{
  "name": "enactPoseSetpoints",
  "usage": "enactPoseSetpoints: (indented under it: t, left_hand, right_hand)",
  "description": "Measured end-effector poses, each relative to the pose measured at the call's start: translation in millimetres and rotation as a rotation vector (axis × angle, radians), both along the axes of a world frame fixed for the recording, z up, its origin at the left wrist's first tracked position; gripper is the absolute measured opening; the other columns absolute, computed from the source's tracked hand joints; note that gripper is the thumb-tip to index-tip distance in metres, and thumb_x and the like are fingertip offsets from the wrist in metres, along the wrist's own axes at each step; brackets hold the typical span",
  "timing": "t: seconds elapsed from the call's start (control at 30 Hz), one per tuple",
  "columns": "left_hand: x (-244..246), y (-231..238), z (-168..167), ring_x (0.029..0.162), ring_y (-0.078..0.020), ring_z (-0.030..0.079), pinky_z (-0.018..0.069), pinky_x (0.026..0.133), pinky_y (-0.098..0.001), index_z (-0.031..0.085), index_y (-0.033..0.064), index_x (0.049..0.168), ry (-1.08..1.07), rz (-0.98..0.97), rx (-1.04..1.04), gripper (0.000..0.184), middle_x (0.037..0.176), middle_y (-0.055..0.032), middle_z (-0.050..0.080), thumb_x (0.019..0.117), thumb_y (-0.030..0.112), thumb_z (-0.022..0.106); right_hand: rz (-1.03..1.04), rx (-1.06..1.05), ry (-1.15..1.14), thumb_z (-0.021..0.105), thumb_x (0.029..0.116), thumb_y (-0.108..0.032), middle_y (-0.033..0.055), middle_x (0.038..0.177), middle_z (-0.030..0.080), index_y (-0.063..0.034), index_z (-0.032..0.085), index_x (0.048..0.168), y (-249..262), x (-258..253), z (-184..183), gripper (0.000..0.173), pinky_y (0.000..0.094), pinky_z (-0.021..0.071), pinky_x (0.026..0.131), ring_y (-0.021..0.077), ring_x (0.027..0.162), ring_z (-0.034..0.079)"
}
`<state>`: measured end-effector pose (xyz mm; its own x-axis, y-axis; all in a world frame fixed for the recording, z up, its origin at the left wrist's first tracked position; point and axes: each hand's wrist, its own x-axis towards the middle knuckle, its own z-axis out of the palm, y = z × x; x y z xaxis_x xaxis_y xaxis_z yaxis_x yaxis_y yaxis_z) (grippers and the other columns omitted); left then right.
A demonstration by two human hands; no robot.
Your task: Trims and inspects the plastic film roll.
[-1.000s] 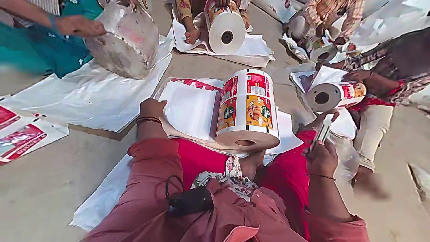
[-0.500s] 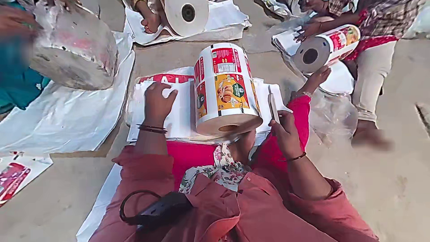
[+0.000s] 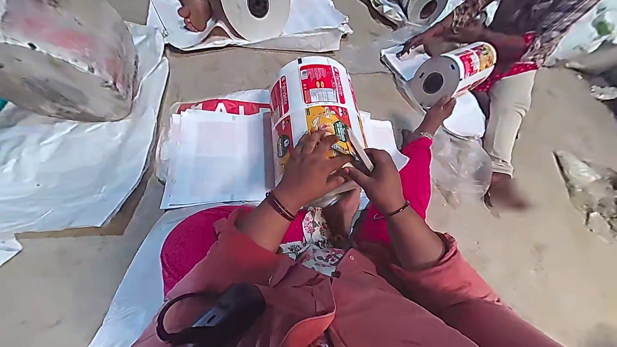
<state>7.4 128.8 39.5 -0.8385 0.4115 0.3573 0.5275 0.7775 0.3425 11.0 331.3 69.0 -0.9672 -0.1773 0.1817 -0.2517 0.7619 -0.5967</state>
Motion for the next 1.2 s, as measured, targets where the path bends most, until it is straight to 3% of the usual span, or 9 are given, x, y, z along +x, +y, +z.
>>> enactPoseSetpoints:
  t: [0.17, 0.37, 0.43, 0.53, 0.73, 0.9, 1.0, 1.13, 1.2]
  left_hand:
    - [1, 0, -6, 0.151, -0.0376, 0.032, 0.0205, 0.124, -0.0598, 0.063, 0.0139, 0.135, 0.081, 0.039, 0.059, 0.062, 0.155, -0.009, 0.05, 0.0882, 0.053, 0.066]
    - [0, -1, -5, 0.151, -0.0394, 0.03, 0.0182, 0.123, -0.0636, 0.067, 0.0317, 0.134, 0.068, 0.002, 0.013, 0.05, 0.153, -0.01, 0.05, 0.0863, 0.047, 0.071]
    - [-1, 0, -5, 0.151, -0.0388, 0.03, 0.0191, 0.124, -0.0629, 0.067, 0.029, 0.135, 0.068, 0.007, 0.021, 0.054, 0.153, -0.0094, 0.051, 0.0854, 0.048, 0.073]
    - [1, -1, -7, 0.151, -0.0383, 0.033, 0.0208, 0.124, -0.0602, 0.068, 0.0148, 0.124, 0.102, 0.024, 0.083, 0.052, 0.152, -0.0094, 0.053, 0.0824, 0.045, 0.076]
    - [0, 0, -4, 0.151, -0.0399, 0.03, 0.0188, 0.123, -0.0631, 0.069, 0.0309, 0.132, 0.08, 0.012, 0.006, 0.048, 0.154, -0.0105, 0.049, 0.0878, 0.05, 0.069]
    - [-2, 2, -6, 0.151, -0.0376, 0.032, 0.021, 0.123, -0.0622, 0.067, 0.0318, 0.135, 0.081, 0.033, -0.006, 0.051, 0.154, -0.0077, 0.051, 0.0868, 0.05, 0.071]
    - [-3, 2, -9, 0.151, -0.0359, 0.033, 0.0211, 0.124, -0.0613, 0.066, 0.0305, 0.136, 0.091, 0.049, -0.001, 0.052, 0.153, -0.0064, 0.051, 0.0877, 0.049, 0.07]
    - [-4, 2, -10, 0.151, -0.0339, 0.032, 0.0212, 0.124, -0.0593, 0.066, 0.0324, 0.135, 0.089, 0.062, 0.006, 0.044, 0.153, -0.0044, 0.051, 0.0935, 0.047, 0.063]
    - [-4, 3, -11, 0.152, -0.0328, 0.032, 0.0217, 0.124, -0.0586, 0.066, 0.0336, 0.134, 0.096, 0.073, 0.003, 0.043, 0.153, -0.0034, 0.052, 0.0938, 0.048, 0.063]
  right_hand:
    - [-0.013, 0.062, -0.06, 0.084, 0.0857, -0.035, 0.0164, 0.103, 0.066, -0.0022, 0.069, 0.114, 2, -10, 11, 0.046, 0.0515, 0.0539, 0.079, 0.029, 0.091, 0.064]
    - [-0.043, 0.026, -0.143, 0.078, 0.0917, -0.028, 0.0079, 0.081, 0.066, -0.0067, 0.072, 0.101, 3, -20, 19, 0.025, 0.0466, 0.0497, 0.066, 0.0202, 0.071, 0.061]
    - [-0.083, 0.004, -0.152, 0.074, 0.0928, -0.026, 0.0053, 0.077, 0.065, -0.0076, 0.072, 0.098, 5, -23, 18, 0.019, 0.0452, 0.049, 0.066, 0.0176, 0.07, 0.06]
    - [-0.097, -0.135, -0.126, 0.069, 0.096, -0.024, 0.0042, 0.079, 0.064, -0.005, 0.07, 0.105, 9, -24, 9, 0.021, 0.0381, 0.0501, 0.064, 0.0129, 0.066, 0.058]
    - [-0.122, -0.343, -0.1, 0.068, 0.0918, -0.015, 0.0003, 0.078, 0.063, -0.0061, 0.065, 0.106, 17, -29, 0, 0.018, 0.0281, 0.049, 0.056, 0.0066, 0.059, 0.056]
    - [-0.161, -0.385, 0.025, 0.065, 0.0885, -0.01, 0.0038, 0.091, 0.068, -0.0032, 0.064, 0.116, 33, -38, 3, 0.029, 0.0286, 0.0538, 0.058, 0.0079, 0.064, 0.061]
    - [-0.297, -0.311, 0.072, 0.064, 0.0919, -0.014, 0.0092, 0.098, 0.068, -0.0029, 0.062, 0.122, 65, -52, 0, 0.033, 0.038, 0.0565, 0.063, 0.0146, 0.07, 0.064]
    - [-0.577, -0.058, 0.056, 0.065, 0.0953, -0.015, 0.0235, 0.107, 0.067, 0.0002, 0.061, 0.126, 121, -70, -17, 0.034, 0.0617, 0.0501, 0.085, 0.0377, 0.095, 0.065]
    - [-0.68, 0.12, -0.031, 0.067, 0.0977, -0.031, 0.0278, 0.11, 0.068, 0.0025, 0.064, 0.123, 147, -77, -34, 0.041, 0.0663, 0.0474, 0.094, 0.0447, 0.106, 0.065]
